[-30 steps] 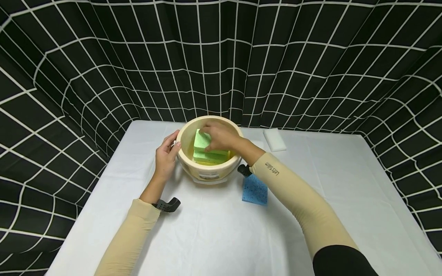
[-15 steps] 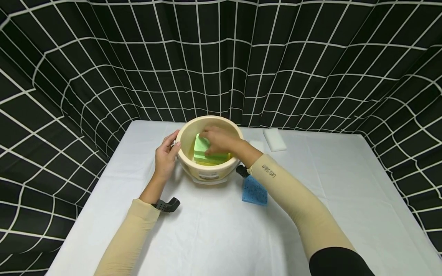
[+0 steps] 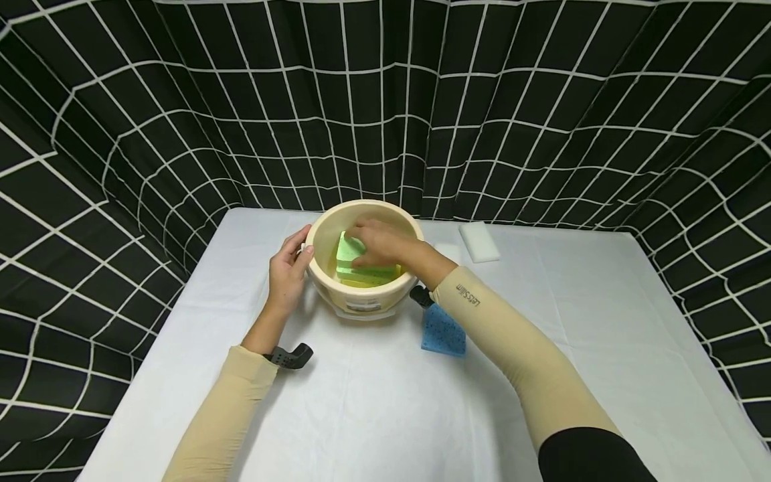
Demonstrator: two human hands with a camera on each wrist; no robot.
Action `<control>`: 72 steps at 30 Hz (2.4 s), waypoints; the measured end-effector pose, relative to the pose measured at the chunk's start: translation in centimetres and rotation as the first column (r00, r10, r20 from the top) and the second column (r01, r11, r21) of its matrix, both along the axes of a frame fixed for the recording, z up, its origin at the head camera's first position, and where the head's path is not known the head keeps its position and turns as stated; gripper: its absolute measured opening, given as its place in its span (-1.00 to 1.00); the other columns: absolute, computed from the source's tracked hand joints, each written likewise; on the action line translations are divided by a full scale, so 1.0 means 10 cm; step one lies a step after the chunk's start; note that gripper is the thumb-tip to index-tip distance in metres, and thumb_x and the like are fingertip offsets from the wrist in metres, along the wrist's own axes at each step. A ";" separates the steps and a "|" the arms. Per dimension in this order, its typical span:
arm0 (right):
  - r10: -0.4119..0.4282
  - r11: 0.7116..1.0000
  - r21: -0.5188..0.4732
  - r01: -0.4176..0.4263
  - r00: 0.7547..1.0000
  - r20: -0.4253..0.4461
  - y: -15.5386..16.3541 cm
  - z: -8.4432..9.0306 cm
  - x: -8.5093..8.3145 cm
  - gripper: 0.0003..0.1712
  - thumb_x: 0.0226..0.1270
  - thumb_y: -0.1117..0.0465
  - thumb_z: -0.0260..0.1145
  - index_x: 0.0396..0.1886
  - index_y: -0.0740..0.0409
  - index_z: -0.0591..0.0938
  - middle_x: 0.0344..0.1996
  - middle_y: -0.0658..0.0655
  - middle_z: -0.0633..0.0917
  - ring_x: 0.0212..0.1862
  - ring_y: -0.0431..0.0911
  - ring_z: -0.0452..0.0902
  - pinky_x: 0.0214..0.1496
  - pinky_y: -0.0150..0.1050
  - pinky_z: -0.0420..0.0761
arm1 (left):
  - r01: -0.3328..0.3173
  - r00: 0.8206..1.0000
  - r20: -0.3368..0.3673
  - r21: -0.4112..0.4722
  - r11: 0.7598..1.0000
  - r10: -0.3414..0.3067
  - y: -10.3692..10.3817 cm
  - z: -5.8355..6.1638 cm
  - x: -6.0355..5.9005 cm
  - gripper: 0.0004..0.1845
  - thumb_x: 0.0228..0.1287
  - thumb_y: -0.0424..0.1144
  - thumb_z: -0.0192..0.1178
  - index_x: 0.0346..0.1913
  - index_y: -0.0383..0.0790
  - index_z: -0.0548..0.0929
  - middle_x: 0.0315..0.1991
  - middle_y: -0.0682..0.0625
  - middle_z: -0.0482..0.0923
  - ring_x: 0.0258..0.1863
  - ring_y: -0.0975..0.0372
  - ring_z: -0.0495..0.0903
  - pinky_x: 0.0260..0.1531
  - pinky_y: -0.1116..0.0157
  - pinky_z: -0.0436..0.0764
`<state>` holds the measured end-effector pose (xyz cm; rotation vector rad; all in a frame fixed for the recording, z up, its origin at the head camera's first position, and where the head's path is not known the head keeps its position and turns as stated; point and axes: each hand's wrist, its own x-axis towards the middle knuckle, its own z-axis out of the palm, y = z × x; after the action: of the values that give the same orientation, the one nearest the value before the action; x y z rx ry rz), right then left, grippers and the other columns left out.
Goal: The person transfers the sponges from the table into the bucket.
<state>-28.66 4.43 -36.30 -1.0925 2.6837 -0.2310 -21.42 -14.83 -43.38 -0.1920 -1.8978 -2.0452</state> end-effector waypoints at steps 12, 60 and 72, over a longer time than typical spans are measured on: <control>-0.126 0.979 -0.160 0.123 0.992 -0.007 0.20 0.20 0.09 -0.27 0.30 -0.06 0.33 0.40 0.05 0.37 0.33 0.20 0.41 0.36 0.09 0.30 0.45 0.00 0.34 | 0.016 1.000 0.009 -0.009 1.000 -0.016 0.00 -0.02 -0.01 -0.54 0.37 -0.46 0.05 0.31 -0.49 0.40 0.29 -0.28 0.39 0.17 0.37 0.45 0.13 0.58 0.51; -0.575 0.788 -0.212 0.578 0.814 0.082 1.84 0.00 -0.42 -0.37 0.41 0.05 0.18 0.32 0.35 0.39 0.17 0.45 0.47 0.16 0.27 0.42 0.19 0.19 0.47 | 0.010 0.999 0.032 -0.008 1.000 -0.009 -0.01 0.02 0.00 -0.54 0.39 -0.45 0.05 0.32 -0.47 0.39 0.28 -0.25 0.39 0.19 0.34 0.44 0.16 0.58 0.49; -0.608 0.778 -0.138 0.613 0.790 0.081 1.96 -0.30 -0.47 -0.34 0.39 0.01 0.18 0.31 0.37 0.40 0.14 0.46 0.49 0.16 0.26 0.42 0.23 0.17 0.46 | 0.006 0.999 0.041 -0.011 1.000 -0.005 -0.01 0.02 0.01 -0.54 0.39 -0.44 0.05 0.32 -0.46 0.40 0.28 -0.25 0.39 0.19 0.35 0.44 0.17 0.58 0.49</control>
<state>-33.37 24.04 -39.28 -0.1886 2.9402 -0.5722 -21.36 -14.97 -43.20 -0.1592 -1.9358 -2.0573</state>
